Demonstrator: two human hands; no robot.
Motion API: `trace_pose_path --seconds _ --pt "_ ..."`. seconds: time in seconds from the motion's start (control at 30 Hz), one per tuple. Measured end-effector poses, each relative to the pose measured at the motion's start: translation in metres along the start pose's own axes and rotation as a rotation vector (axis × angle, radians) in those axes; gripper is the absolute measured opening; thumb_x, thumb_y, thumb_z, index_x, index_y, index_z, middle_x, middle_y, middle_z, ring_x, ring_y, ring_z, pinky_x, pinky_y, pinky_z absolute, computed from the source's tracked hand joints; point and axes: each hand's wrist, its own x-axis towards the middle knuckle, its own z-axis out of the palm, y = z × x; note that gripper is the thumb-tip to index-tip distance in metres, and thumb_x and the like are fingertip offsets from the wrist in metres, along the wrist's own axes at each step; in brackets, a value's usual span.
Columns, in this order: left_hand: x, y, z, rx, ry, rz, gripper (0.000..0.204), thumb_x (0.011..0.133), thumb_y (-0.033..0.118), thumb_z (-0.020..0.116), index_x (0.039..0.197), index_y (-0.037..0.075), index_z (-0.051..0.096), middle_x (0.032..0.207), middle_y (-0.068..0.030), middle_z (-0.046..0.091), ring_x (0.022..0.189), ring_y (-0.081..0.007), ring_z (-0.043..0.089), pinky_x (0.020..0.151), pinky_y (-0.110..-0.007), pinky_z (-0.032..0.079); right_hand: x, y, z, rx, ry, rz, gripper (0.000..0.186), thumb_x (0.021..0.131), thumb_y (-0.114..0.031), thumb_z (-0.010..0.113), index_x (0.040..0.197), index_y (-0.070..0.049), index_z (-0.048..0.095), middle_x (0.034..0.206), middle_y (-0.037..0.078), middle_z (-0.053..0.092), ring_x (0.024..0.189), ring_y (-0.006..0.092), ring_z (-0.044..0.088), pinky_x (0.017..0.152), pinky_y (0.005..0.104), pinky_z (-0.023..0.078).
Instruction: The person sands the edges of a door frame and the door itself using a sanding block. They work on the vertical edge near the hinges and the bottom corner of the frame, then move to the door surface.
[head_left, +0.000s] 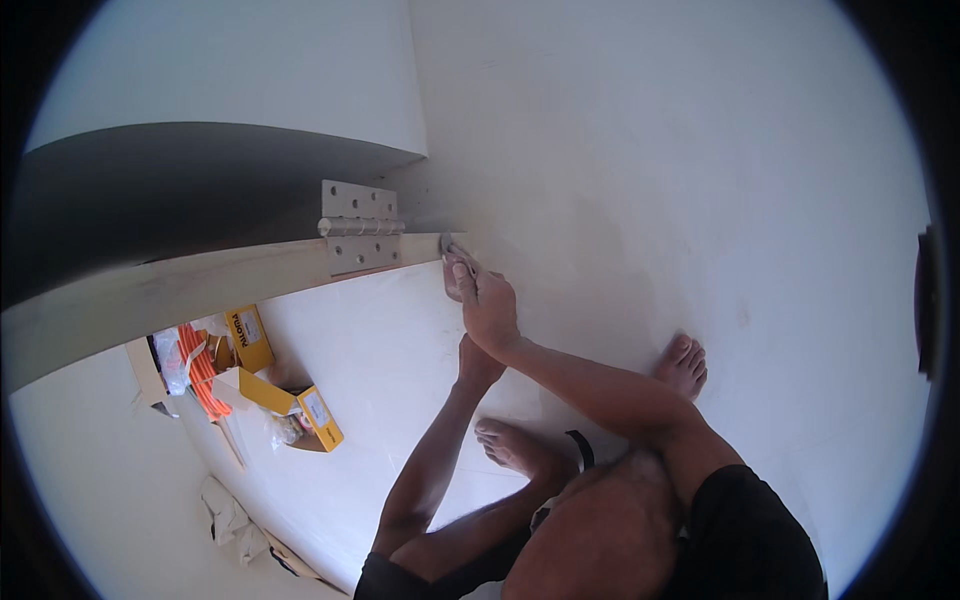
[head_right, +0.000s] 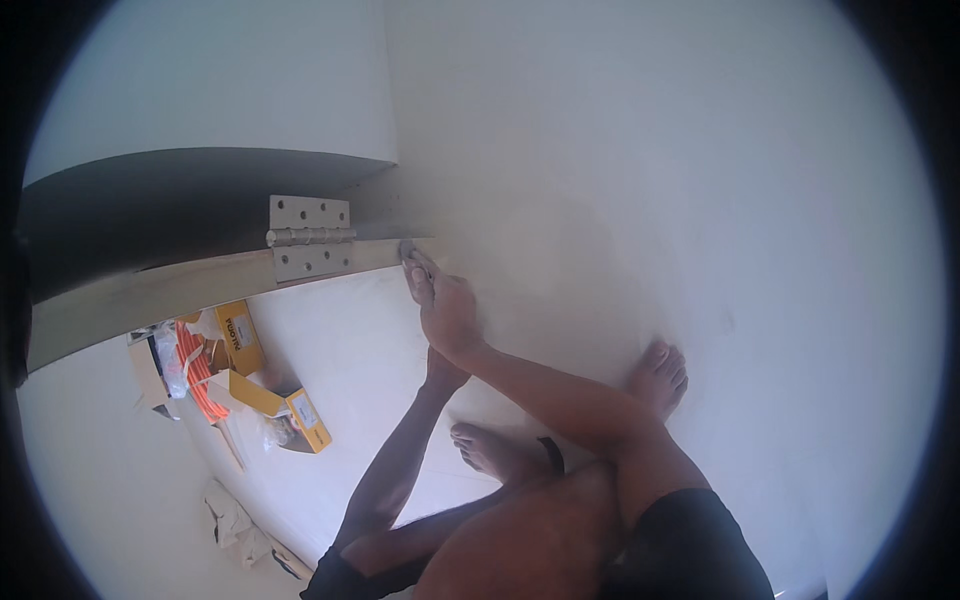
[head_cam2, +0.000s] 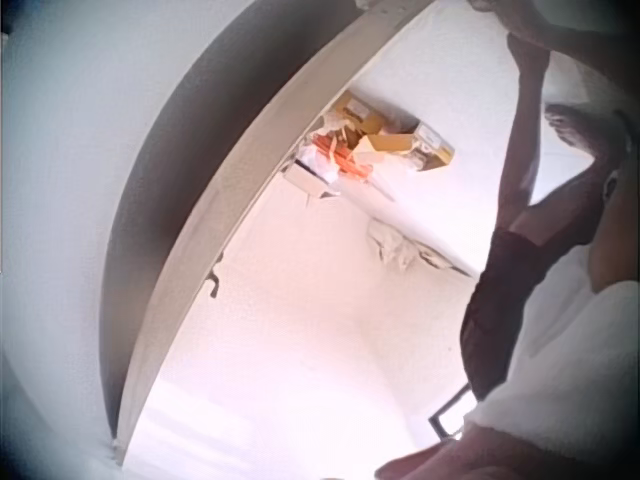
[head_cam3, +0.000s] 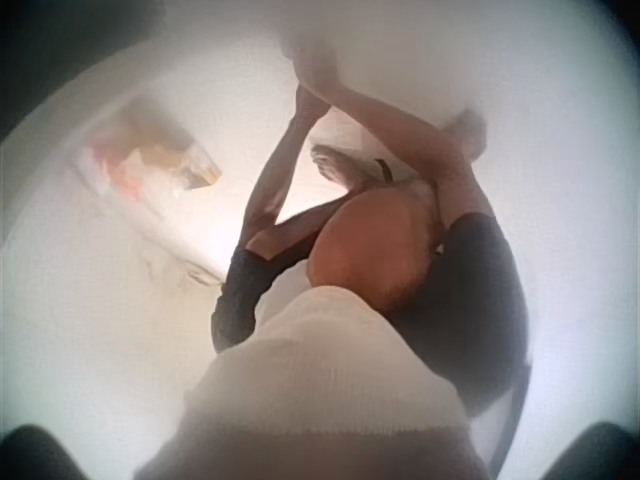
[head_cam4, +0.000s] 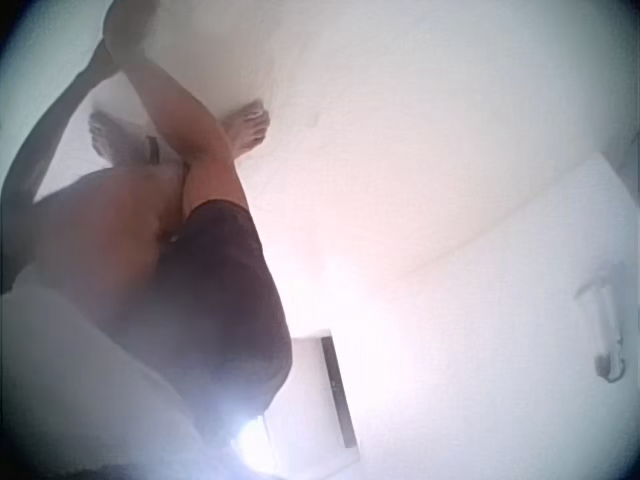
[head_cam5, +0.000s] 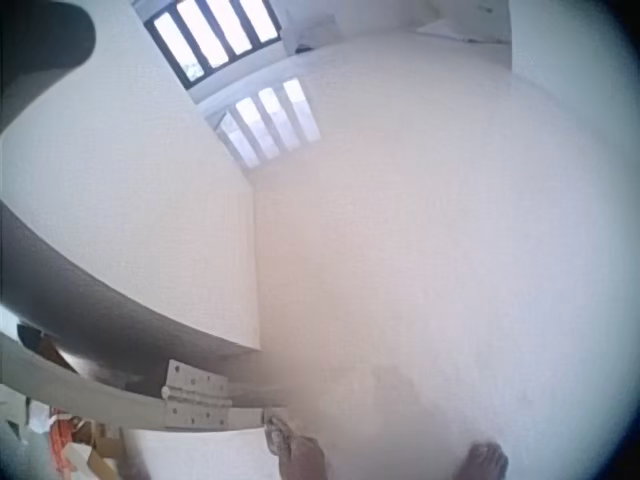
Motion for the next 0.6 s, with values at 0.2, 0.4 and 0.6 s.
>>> trace_pose_path --seconds 0.2,0.4,0.6 --pt "0.012 0.016 0.001 0.093 0.056 0.050 0.038 0.087 0.031 0.069 0.114 0.005 0.063 0.108 -0.0210 0.069 0.102 -0.0416 0.065 0.085 -0.050 0.052 0.029 0.025 0.006 0.006 0.234 -0.195 0.035 0.104 -0.025 0.049 0.130 -0.006 0.063 0.113 0.020 0.071 0.100 0.0369 0.069 0.090 0.0425 0.051" --pt "-0.002 -0.014 0.012 -0.112 0.060 0.092 0.043 0.090 0.032 0.065 0.123 0.007 0.055 0.119 -0.0231 0.065 0.107 -0.0421 0.064 0.088 -0.050 0.052 -0.035 -0.021 -0.017 0.195 -0.040 -0.214 0.033 0.102 -0.012 0.049 0.132 -0.003 0.061 0.119 0.018 0.070 0.108 0.0339 0.068 0.091 0.0376 0.050" --pt "-0.003 0.012 -0.010 -0.025 0.027 0.076 0.043 0.089 0.022 0.061 0.128 0.007 0.051 0.110 -0.0238 0.065 0.099 -0.0440 0.064 0.086 -0.053 0.052 -0.017 -0.092 -0.048 0.070 0.205 -0.769 0.036 0.098 -0.001 0.050 0.132 0.001 0.059 0.132 0.016 0.064 0.123 0.0286 0.061 0.098 0.0376 0.041"
